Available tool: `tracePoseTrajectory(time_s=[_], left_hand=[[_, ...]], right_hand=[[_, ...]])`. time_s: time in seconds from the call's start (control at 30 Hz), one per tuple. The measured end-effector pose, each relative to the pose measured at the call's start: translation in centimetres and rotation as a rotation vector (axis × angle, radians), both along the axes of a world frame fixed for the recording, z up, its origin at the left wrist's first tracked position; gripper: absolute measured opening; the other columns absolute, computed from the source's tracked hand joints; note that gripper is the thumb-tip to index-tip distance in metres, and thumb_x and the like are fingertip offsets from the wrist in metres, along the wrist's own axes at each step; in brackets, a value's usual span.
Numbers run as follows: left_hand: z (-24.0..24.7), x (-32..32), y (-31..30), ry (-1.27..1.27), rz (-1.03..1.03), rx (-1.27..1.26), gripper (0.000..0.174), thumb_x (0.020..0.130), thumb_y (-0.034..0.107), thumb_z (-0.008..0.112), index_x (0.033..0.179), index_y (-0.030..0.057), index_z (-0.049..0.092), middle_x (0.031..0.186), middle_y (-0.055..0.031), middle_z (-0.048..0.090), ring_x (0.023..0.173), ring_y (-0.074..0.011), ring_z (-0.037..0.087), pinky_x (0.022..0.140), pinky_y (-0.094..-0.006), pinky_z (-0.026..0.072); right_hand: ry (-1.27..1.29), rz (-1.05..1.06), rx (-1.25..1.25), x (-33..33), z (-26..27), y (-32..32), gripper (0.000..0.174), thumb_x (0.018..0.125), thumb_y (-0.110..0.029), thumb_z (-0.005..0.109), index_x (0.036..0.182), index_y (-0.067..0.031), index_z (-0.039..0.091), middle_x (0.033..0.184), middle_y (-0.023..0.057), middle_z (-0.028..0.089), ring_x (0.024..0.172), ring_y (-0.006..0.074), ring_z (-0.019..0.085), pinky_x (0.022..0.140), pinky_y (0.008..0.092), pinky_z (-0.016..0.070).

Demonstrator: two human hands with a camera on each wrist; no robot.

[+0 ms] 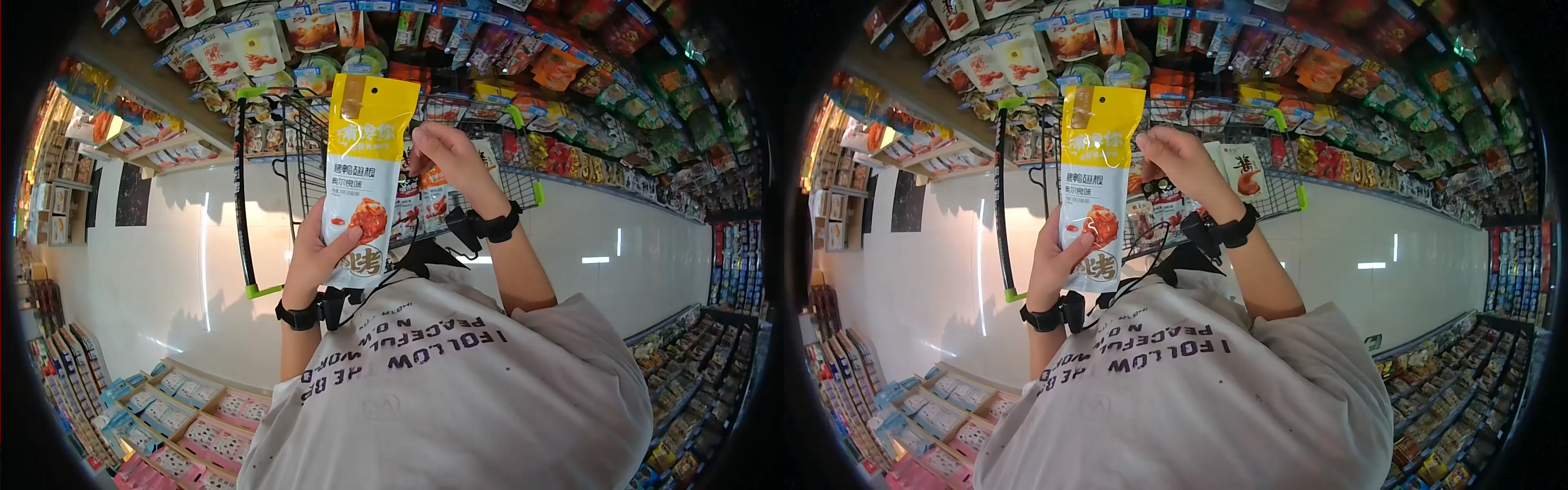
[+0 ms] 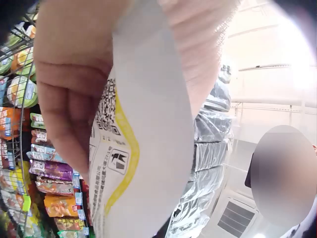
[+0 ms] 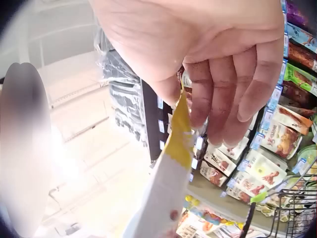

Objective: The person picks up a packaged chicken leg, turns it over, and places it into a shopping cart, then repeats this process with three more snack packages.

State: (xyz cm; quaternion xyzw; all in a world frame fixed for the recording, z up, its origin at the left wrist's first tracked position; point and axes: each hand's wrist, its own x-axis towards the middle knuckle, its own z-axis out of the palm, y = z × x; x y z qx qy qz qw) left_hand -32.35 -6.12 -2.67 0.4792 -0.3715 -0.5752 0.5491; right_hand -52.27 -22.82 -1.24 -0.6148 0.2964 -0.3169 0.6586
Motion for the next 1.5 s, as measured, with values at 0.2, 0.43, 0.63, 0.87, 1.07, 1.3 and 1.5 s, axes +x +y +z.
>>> tracePoseTrajectory(time_s=[0.2,0.43,0.63,0.87,1.07,1.3,1.5], left_hand=[[0.1,0.1,0.2,-0.039,-0.031,-0.043,0.050,0.085,0.011,0.067,0.126,-0.0026,0.044,0.111,-0.0084,0.061,0.098,-0.0130,0.058,0.086,-0.0281,0.0470],[-0.1,0.4,0.0,0.058,-0.034,-0.023,0.050,0.084,0.011,0.067,0.126,-0.0032,0.044,0.112,-0.0086,0.060,0.100,-0.0129,0.057,0.088,-0.0281,0.0460],[-0.2,0.9,-0.3,0.111,-0.052,-0.045,0.050,0.085,0.011,0.067,0.126,-0.0035,0.044,0.113,-0.0088,0.060,0.100,-0.0129,0.057,0.088,-0.0280,0.0462],[-0.4,1.4,-0.3,-0.017,-0.055,-0.024,0.051,0.083,0.009,0.069,0.127,-0.0023,0.045,0.113,-0.0084,0.060,0.101,-0.0127,0.057,0.088,-0.0279,0.0458],[-0.9,1.3,-0.6,-0.029,-0.074,-0.058,0.051,0.083,0.010,0.069,0.126,-0.0020,0.045,0.113,-0.0083,0.060,0.100,-0.0127,0.057,0.087,-0.0279,0.0458],[-0.9,0.2,-1.7,0.100,-0.125,-0.047,0.048,0.085,0.011,0.066,0.126,-0.0022,0.045,0.112,-0.0084,0.060,0.100,-0.0129,0.057,0.087,-0.0281,0.0461],[-0.7,-1.6,-2.9,0.146,-0.168,-0.063,0.047,0.087,0.010,0.062,0.128,-0.0024,0.044,0.116,-0.0093,0.059,0.103,-0.0134,0.057,0.089,-0.0281,0.0454]], right_hand=[[0.000,-0.020,-0.138,1.6,-0.2,0.3,0.028,0.095,-0.027,0.054,0.101,-0.0001,0.060,0.086,0.0027,0.063,0.067,0.0087,0.059,0.063,0.0235,0.0497],[-0.072,0.012,0.146,1.5,0.2,0.9,0.029,0.098,-0.026,0.048,0.111,-0.0018,0.057,0.093,0.0016,0.064,0.079,0.0086,0.061,0.071,0.0245,0.0502],[-0.170,-0.030,0.342,2.3,0.4,1.4,0.027,0.097,-0.027,0.049,0.108,-0.0041,0.058,0.090,0.0023,0.064,0.072,0.0099,0.062,0.069,0.0249,0.0503],[-0.031,-0.108,0.177,2.2,-0.4,0.3,0.029,0.095,-0.029,0.051,0.101,-0.0025,0.061,0.080,0.0032,0.064,0.070,0.0099,0.063,0.065,0.0232,0.0509],[-0.034,-0.126,0.104,2.0,0.3,0.5,0.027,0.096,-0.025,0.050,0.103,-0.0011,0.059,0.084,0.0031,0.064,0.070,0.0086,0.063,0.065,0.0222,0.0521],[-0.032,-0.089,0.071,-0.3,0.6,-0.1,0.026,0.097,-0.024,0.049,0.107,-0.0017,0.058,0.088,0.0035,0.064,0.072,0.0087,0.063,0.066,0.0233,0.0523],[-0.265,-0.086,0.308,-2.2,0.5,-0.4,0.032,0.096,-0.032,0.049,0.113,-0.0056,0.057,0.096,0.0022,0.064,0.083,0.0108,0.062,0.075,0.0300,0.0518]])
